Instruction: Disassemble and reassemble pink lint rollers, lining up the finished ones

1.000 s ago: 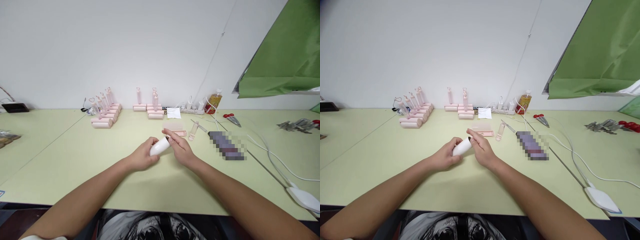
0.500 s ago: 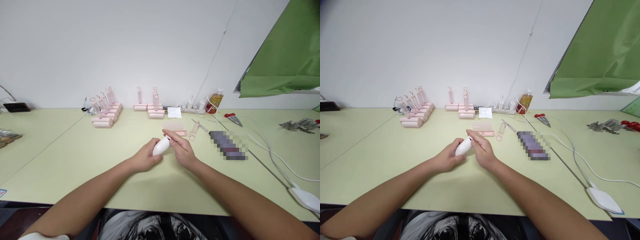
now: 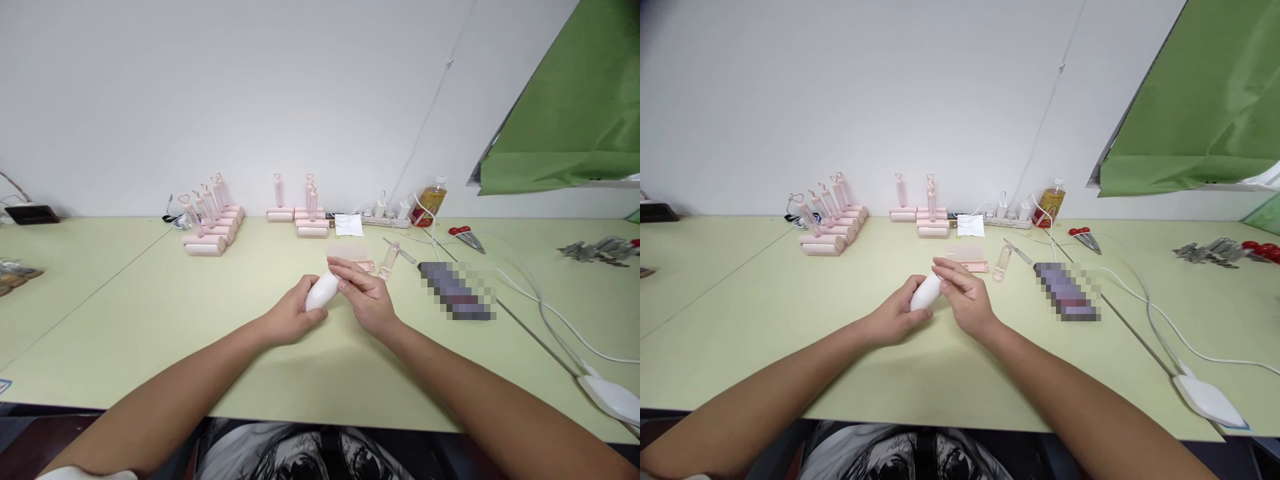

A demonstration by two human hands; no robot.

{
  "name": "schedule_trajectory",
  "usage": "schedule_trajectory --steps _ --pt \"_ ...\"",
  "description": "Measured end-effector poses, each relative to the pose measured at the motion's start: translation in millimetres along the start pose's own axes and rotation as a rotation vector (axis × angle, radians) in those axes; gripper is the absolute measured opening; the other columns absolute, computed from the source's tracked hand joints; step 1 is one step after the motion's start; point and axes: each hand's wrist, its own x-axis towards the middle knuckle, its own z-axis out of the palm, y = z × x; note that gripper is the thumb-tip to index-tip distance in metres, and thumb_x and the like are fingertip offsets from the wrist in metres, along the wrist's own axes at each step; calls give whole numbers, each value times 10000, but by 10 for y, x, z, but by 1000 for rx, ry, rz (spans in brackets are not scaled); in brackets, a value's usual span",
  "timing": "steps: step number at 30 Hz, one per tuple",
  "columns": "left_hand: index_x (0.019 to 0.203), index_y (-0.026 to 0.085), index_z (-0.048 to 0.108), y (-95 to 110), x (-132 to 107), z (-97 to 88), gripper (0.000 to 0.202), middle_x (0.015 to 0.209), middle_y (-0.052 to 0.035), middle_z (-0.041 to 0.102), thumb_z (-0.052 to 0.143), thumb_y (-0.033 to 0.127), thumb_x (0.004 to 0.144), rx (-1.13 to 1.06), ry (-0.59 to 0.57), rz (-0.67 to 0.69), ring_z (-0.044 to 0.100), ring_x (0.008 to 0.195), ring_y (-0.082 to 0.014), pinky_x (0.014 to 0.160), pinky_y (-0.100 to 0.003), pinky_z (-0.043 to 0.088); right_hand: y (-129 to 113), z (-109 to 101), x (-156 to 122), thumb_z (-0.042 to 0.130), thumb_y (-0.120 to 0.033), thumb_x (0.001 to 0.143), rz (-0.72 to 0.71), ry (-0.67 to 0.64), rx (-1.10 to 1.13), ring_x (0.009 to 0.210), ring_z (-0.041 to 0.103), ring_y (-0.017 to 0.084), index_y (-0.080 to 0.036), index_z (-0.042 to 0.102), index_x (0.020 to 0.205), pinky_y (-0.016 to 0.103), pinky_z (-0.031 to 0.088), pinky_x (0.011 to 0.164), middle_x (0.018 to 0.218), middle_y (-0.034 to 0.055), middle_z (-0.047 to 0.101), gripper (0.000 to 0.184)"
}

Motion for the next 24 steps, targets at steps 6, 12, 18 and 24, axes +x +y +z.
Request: schedule_trajectory --steps 6,12,18,24 --pt "1216 206 432 -12 -2 -11 453 1039 -36 570 560 281 788 24 -1 3 539 838 -187 698 -318 457 3 -2 2 609 -261 865 33 -32 41 1224 538 230 -326 729 1055 456 414 1050 1243 31 645 233" --pt "1179 211 447 -14 7 -9 416 1042 -29 572 573 282 789 -11 -4 4 542 841 -182 693 -306 451 37 0 -17 615 -218 847 -16 -90 37 1281 478 236 -319 662 1174 456 378 1079 1313 50 586 345" --pt "1177 205 448 -5 9 -30 426 1046 -34 558 573 295 780 -9 36 -17 534 869 -190 732 -319 454 14 -41 19 583 -203 821 -103 6 -82 1313 417 246 -313 498 1330 450 391 1061 1418 68 432 528" --pt "1146 206 448 4 11 -53 392 993 -24 554 564 298 783 -32 92 -52 530 840 -184 701 -303 451 -74 -75 11 566 -220 818 -76 -108 -232 1404 292 272 -335 241 1488 488 347 1094 1558 46 258 754"
